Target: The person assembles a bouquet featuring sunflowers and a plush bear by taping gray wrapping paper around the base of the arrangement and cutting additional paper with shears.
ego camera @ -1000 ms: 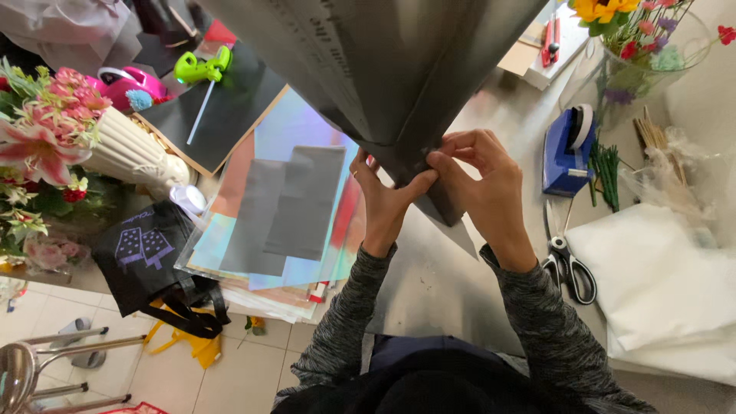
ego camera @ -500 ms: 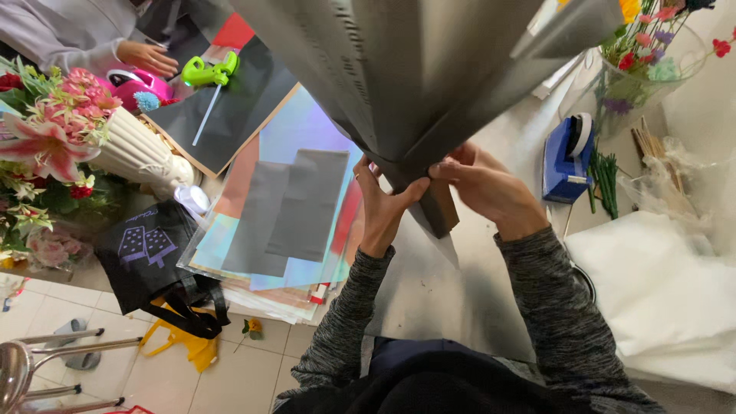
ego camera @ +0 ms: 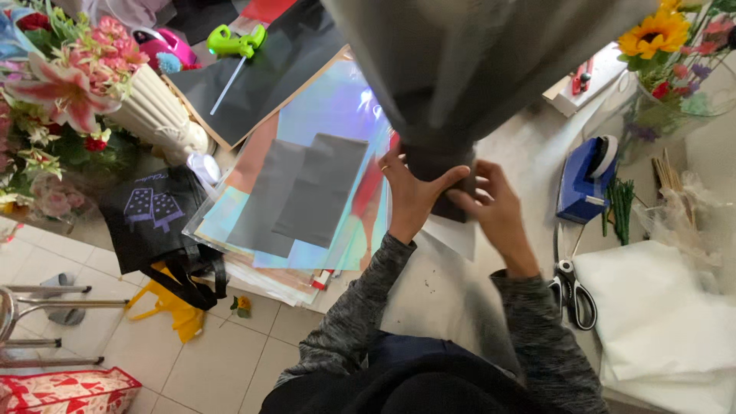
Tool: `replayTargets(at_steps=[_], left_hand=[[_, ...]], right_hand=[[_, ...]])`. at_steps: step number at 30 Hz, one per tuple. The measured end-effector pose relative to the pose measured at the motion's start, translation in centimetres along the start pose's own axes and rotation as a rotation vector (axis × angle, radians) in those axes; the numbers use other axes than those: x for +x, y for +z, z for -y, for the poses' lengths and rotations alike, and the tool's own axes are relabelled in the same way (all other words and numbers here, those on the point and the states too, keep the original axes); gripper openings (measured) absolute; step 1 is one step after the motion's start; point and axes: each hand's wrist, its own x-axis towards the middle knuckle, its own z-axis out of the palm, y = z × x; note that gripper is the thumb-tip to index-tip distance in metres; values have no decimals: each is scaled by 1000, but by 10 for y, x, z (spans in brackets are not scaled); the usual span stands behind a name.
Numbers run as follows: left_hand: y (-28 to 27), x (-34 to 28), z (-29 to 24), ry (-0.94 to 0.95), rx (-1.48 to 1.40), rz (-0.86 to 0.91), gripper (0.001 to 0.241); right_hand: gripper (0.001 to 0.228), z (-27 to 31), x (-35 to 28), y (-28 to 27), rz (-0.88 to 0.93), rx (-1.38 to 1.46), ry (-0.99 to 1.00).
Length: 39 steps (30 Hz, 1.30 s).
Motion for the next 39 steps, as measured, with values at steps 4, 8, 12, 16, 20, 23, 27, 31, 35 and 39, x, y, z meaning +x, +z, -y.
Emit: replayTargets(at_steps=[4, 8, 12, 16, 20, 23, 27, 31, 35, 39], left_hand=[[-7, 3, 7, 220, -28, 72, 50], [0, 8, 11, 282, -72, 3, 22], [5, 14, 13, 239, -157, -4, 20], [4, 18, 19, -157, -389, 225, 28], [-1, 19, 21, -274, -537, 412, 34], [-1, 17, 13, -307, -580, 476, 33], [4, 13, 13, -263, -608, 482, 23], [6, 11, 5, -312, -645, 519, 22], [12, 16, 16, -383, -658, 560, 22], [9, 25, 30, -444, -802, 755, 22]], right_hand=[[53, 1, 8, -30, 57, 222, 62], [42, 7, 5, -45, 99, 335, 133], [45, 2, 3, -52, 110, 360, 124], [41, 3, 0, -59, 124, 384, 106], [45, -23, 2, -68, 111, 388, 95], [42, -14, 1, -70, 115, 363, 83], [43, -5, -1, -72, 106, 377, 73], [44, -6, -2, -76, 72, 368, 107], [47, 9, -6, -79, 66, 315, 93], [46, 17, -8, -78, 70, 342, 82]])
